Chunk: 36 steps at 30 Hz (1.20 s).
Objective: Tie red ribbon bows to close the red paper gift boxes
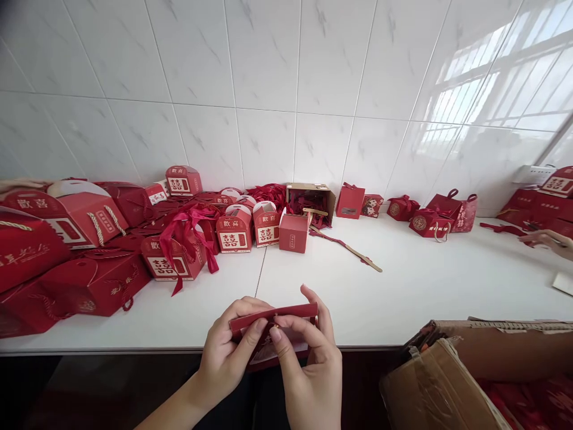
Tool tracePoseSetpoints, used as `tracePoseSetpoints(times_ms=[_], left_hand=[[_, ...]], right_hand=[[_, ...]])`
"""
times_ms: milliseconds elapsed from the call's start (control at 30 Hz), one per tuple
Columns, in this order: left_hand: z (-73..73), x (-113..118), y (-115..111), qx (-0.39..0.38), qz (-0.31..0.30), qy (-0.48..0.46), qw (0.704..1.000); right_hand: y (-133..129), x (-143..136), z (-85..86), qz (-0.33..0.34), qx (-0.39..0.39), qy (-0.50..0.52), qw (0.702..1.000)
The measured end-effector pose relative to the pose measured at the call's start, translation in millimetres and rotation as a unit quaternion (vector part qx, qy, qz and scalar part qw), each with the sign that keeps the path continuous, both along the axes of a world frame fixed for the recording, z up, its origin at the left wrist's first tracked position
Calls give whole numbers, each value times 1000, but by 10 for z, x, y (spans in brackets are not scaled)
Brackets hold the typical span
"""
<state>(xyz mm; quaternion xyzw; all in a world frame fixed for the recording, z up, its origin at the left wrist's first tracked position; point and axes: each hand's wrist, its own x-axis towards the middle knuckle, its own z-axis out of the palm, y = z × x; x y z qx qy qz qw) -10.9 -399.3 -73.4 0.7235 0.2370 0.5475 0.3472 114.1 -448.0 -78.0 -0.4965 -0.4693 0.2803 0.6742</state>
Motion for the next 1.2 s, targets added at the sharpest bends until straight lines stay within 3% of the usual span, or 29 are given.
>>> tracePoseSetpoints(times_ms=[233, 433, 600, 667, 733, 833, 967, 1067, 1200], left_hand=[[4, -6, 3, -1, -17, -5, 1000], [-49, -68, 5, 53, -69, -5, 996], [-47, -135, 50, 137, -80, 20, 987], [-35, -175, 65, 155, -49, 64, 985], [-24, -223, 68, 141, 39, 105, 984], [7, -299, 37, 44, 153, 147, 976], [111, -418, -49, -31, 112, 269, 956], [228, -551, -106, 31, 88, 274, 957], [378, -764, -181, 153, 42, 187, 969]], right_hand=[[39, -12, -85, -13, 21, -27, 999], [83, -9, -168, -78, 113, -26, 990], [64, 27, -140, 25, 132, -13, 991], [46, 23, -115, 27, 145, -8, 989], [33, 8, -89, -3, 160, 7, 987], [31, -25, -61, -36, 169, 12, 985], [53, -60, -66, -85, 192, 11, 978], [50, -68, -84, -119, 210, 17, 970], [-6, -85, -65, -109, 198, 1, 974]])
